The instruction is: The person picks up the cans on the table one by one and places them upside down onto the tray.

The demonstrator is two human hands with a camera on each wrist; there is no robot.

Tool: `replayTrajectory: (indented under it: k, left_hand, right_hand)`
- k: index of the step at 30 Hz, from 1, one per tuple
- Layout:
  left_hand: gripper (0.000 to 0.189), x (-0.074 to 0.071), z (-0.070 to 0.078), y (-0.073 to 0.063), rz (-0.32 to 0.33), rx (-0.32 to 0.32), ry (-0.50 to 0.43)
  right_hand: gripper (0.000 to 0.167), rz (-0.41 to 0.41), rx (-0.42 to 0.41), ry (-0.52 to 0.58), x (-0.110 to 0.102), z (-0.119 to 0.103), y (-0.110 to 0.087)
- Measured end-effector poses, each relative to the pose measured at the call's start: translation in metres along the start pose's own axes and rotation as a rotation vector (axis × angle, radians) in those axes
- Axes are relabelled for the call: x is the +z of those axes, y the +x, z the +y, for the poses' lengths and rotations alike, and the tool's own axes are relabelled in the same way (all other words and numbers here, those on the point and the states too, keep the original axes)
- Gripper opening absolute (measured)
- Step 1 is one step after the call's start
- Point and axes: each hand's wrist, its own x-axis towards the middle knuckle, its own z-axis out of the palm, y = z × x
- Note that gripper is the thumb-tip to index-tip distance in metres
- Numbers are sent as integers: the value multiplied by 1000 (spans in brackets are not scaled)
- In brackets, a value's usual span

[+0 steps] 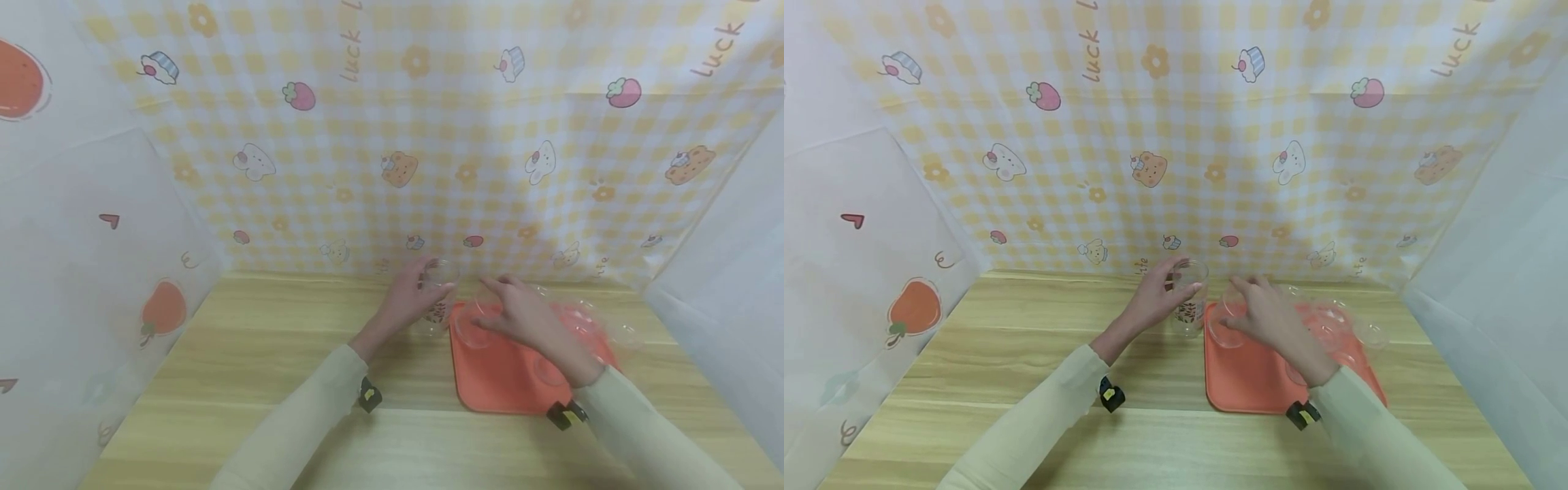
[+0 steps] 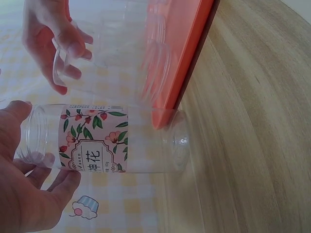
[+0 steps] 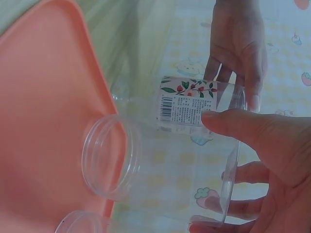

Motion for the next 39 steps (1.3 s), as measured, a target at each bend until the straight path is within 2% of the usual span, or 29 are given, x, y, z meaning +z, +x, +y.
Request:
replayTrajectory:
  k: [9, 14, 23, 30, 39]
  left_hand:
    - [61, 0, -2, 1, -1, 18, -9]
    - [64, -1, -2, 0, -6, 6, -5]
    - [60, -7, 2, 5, -58, -21, 56]
    - [64, -10, 15, 14, -121, -86, 157]
    - [69, -12, 30, 18, -198, -107, 343]
  right_hand:
    - [83, -13, 15, 4, 1, 4, 10]
    - [80, -37, 42, 12, 3, 4, 16]
    - [86, -112, 100, 21, 5, 4, 26]
    - [84, -139, 111, -9, 5, 1, 28]
    - [83, -140, 99, -21, 8, 0, 30]
